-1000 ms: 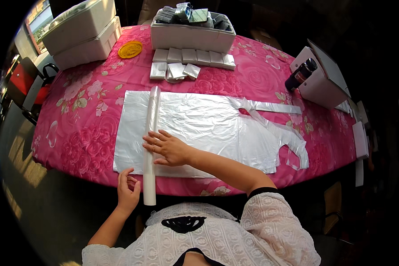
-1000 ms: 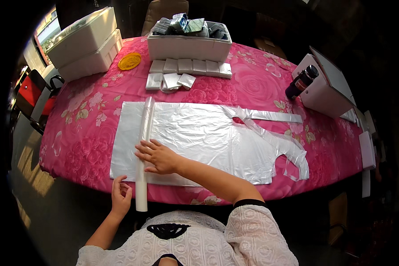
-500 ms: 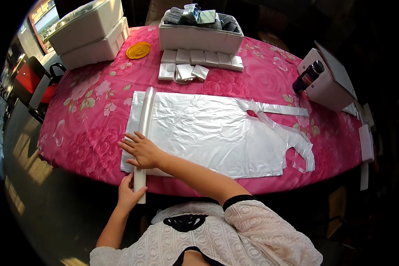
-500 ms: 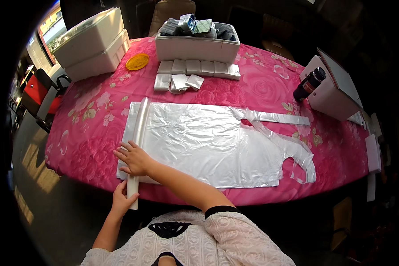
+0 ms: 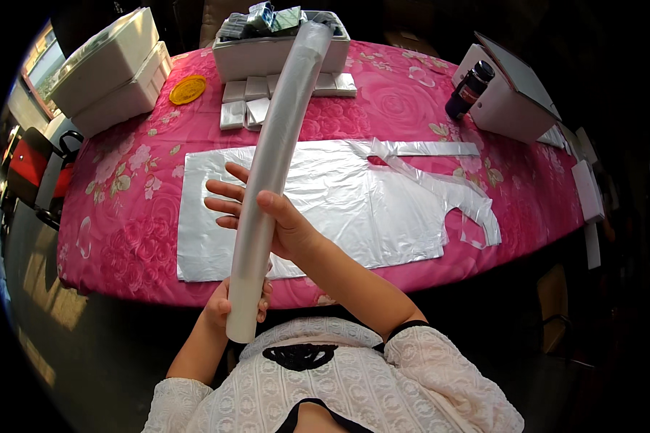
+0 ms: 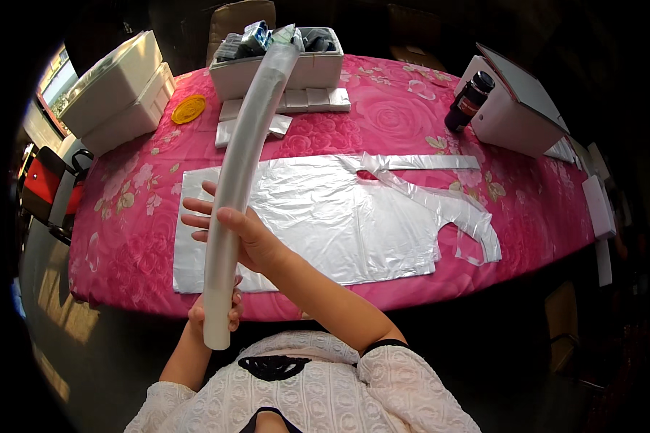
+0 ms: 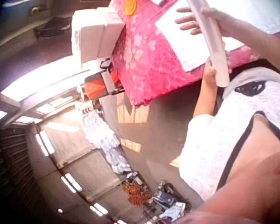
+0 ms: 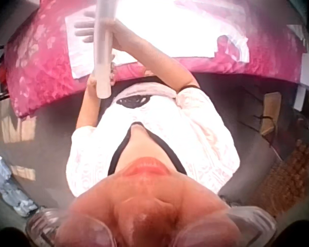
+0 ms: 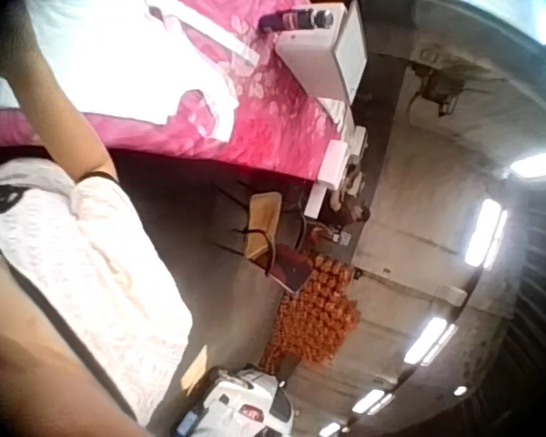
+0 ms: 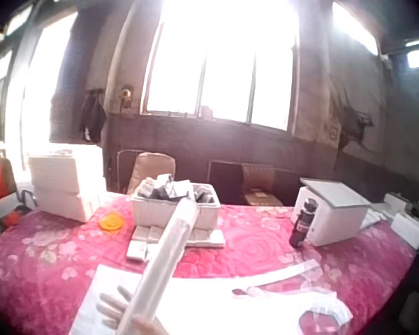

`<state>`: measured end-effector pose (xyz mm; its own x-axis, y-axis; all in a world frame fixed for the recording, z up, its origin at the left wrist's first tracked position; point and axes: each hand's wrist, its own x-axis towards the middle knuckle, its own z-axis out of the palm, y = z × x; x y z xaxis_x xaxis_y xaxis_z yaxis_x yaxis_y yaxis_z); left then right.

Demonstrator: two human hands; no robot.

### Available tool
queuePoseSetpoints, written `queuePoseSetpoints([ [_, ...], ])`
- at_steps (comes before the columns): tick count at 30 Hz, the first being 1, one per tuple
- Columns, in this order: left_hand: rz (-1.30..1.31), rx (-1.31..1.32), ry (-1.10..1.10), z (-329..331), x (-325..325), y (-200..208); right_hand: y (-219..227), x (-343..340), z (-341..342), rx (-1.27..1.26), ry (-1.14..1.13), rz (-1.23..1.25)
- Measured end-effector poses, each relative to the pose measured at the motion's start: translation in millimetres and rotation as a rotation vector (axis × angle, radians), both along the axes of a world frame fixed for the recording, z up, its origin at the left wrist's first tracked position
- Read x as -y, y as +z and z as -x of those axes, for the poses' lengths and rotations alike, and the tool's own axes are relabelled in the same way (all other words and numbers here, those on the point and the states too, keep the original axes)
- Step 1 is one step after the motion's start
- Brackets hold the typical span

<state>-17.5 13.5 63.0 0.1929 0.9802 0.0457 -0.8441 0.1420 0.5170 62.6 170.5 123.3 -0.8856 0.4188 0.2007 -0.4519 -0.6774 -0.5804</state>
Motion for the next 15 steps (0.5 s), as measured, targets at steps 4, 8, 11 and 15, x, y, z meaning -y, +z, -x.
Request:
queuePoseSetpoints([
  [4, 0.028, -0.051, -0.149, -18.1, -32.3, 22.3, 19.1, -15.7, -38.2, 0.220, -0.176, -0.118],
  [8, 0.263, -0.785, 0.141, -42.2, -46.3, 18.9, 0.1, -31.0, -60.6, 0.572, -0.446, -0.437],
  [11, 0.270, -0.839, 0.242, -58.5, -47.8, 13.7, -8.8, -29.7, -74.7, 0.574, -0.404, -0.444],
  [15, 0.304, -0.784, 0.251, -64.6, -48.9, 10.5, -27.7, -27.8, -100.2, 0.622, -0.340, -0.361],
])
